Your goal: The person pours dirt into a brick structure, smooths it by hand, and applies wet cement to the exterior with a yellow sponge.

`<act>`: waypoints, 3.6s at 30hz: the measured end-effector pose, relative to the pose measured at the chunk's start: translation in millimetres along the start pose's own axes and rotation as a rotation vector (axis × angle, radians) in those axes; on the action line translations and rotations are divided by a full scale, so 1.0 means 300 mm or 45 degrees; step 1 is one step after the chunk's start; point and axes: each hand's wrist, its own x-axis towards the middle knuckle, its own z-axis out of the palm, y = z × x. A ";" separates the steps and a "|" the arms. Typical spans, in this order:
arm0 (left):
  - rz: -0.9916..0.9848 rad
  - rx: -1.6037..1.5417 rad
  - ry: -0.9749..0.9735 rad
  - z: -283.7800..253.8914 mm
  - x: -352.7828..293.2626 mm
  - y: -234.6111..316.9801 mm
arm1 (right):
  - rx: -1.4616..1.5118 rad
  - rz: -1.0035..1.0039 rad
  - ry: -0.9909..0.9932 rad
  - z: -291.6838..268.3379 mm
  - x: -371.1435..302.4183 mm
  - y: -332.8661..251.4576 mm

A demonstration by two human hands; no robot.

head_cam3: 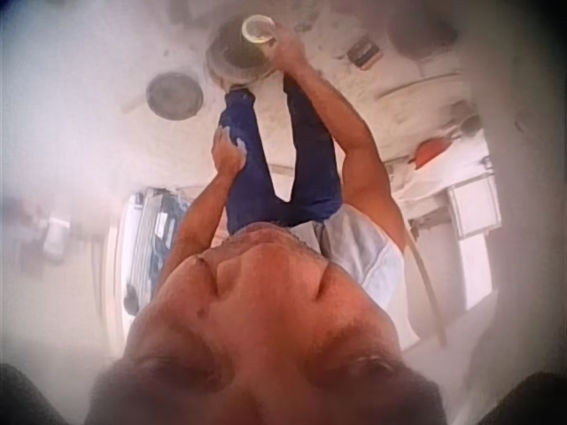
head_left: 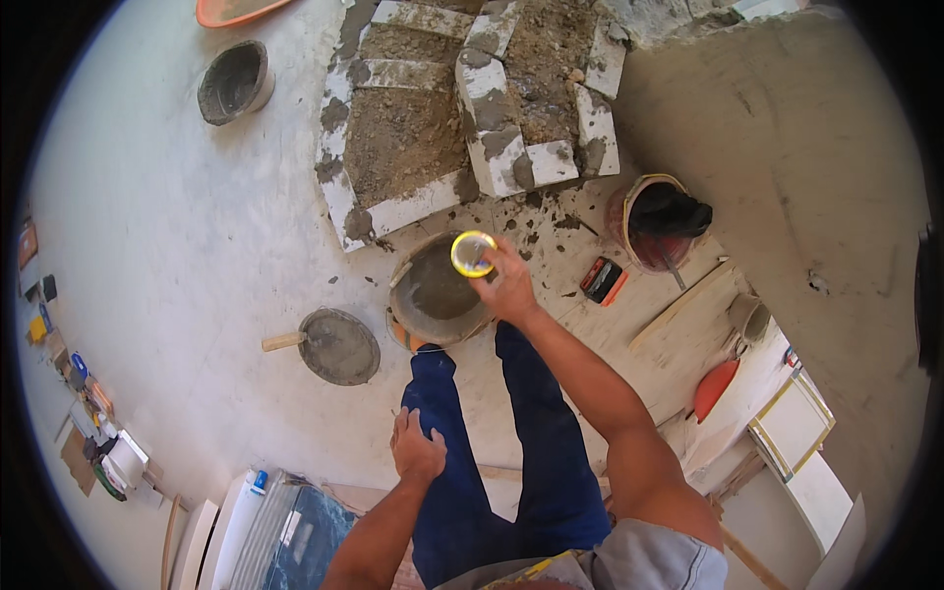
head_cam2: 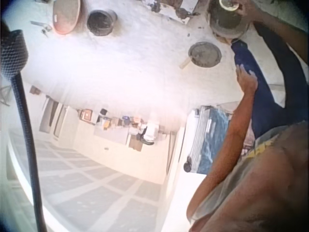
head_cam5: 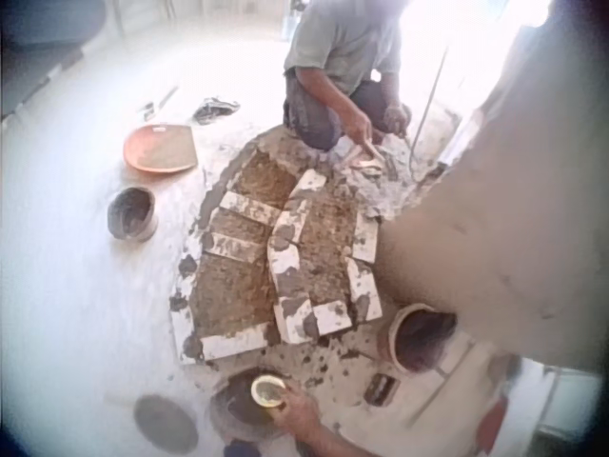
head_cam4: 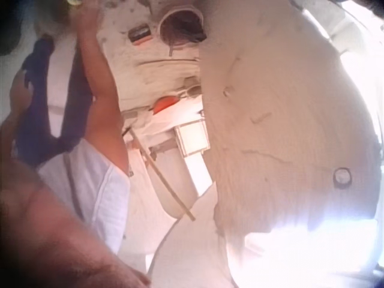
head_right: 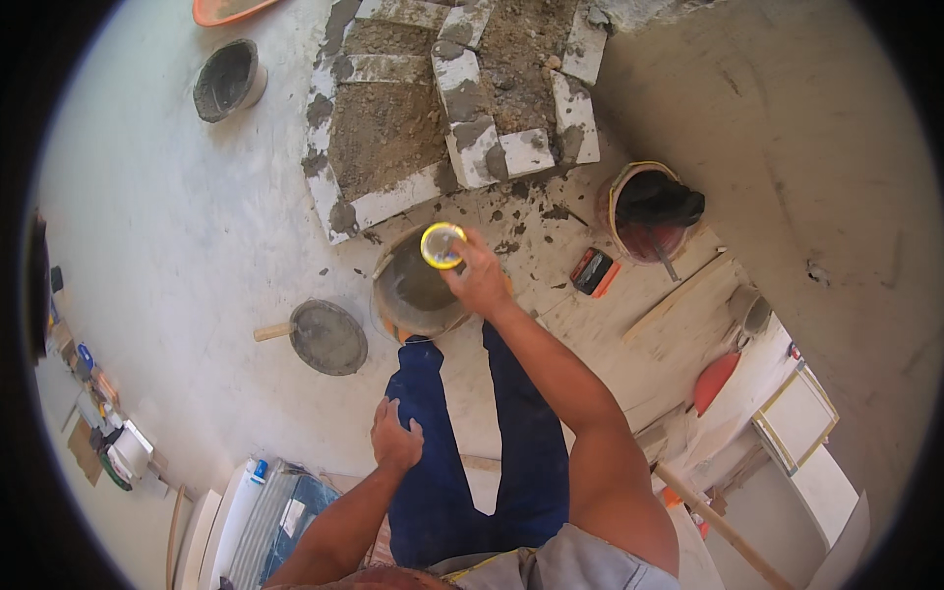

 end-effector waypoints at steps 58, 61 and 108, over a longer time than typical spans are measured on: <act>0.001 -0.002 0.009 0.026 -0.004 -0.057 | -0.001 0.122 -0.348 0.220 -0.183 0.112; 0.004 0.003 0.001 0.010 0.008 -0.036 | -0.052 0.011 -0.123 0.082 -0.090 0.028; 0.049 0.106 -0.069 -0.018 0.039 0.026 | -0.786 -0.036 -0.469 0.353 -0.163 0.175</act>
